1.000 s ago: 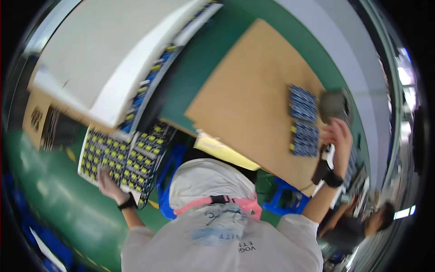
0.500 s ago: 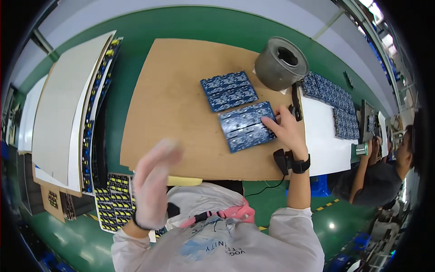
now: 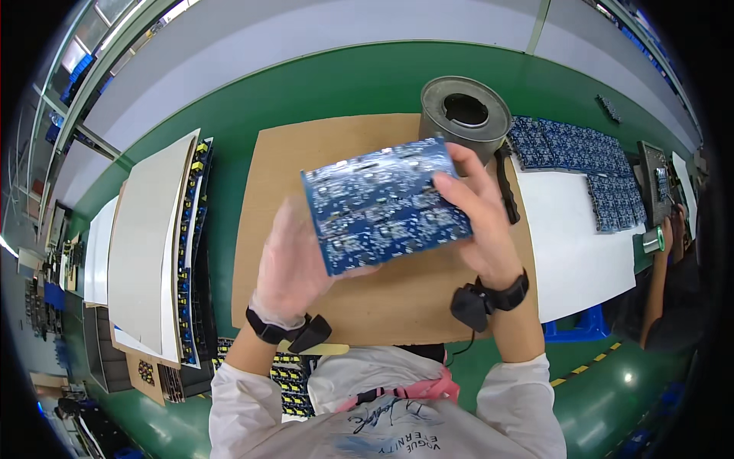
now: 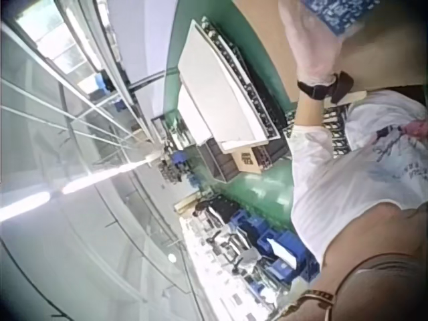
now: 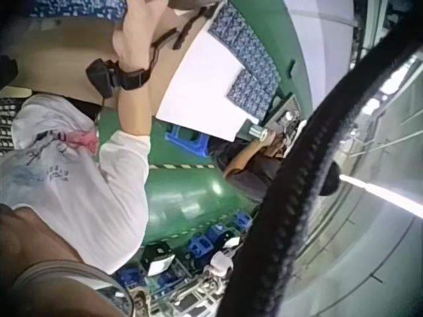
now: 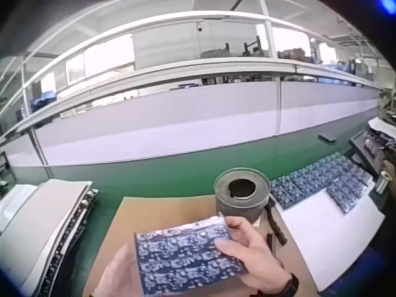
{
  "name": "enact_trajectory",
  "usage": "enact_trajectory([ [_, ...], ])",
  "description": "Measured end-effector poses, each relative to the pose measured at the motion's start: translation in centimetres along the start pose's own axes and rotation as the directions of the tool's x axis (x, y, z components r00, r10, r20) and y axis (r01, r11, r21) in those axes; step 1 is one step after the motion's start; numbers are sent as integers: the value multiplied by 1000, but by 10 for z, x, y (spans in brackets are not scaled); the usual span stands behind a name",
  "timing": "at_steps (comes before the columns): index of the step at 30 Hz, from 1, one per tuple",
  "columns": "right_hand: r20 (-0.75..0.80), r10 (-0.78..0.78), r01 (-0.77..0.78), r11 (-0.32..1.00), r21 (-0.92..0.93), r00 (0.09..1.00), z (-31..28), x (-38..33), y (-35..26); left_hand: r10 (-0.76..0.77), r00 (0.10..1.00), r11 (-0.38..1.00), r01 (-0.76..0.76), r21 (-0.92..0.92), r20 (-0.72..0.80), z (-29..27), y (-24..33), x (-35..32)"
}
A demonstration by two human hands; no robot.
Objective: Inspecting and sorting printed circuit boards at a manual inspection station.
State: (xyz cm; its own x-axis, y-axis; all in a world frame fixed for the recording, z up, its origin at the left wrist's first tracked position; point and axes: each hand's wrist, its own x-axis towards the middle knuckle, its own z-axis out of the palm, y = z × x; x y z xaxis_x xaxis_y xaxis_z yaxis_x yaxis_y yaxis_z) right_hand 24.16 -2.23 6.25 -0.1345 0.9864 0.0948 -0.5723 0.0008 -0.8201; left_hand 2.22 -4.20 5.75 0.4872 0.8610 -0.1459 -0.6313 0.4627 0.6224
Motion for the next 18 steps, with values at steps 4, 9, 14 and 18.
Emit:
enact_trajectory([
  [4,34,91,-93,994,61,995,-9,24,29,68,991,997,-62,-56,113,-10,9,20],
  [9,54,252,-257,927,271,966,-26,22,49,-42,993,982,62,-181,114,-45,9,27],
  [14,46,298,-297,898,324,953,-27,23,55,20,996,968,4,-250,91,-59,-4,28],
  [18,24,310,-297,880,370,950,-27,22,60,60,996,976,-44,-214,69,-63,-8,30],
])
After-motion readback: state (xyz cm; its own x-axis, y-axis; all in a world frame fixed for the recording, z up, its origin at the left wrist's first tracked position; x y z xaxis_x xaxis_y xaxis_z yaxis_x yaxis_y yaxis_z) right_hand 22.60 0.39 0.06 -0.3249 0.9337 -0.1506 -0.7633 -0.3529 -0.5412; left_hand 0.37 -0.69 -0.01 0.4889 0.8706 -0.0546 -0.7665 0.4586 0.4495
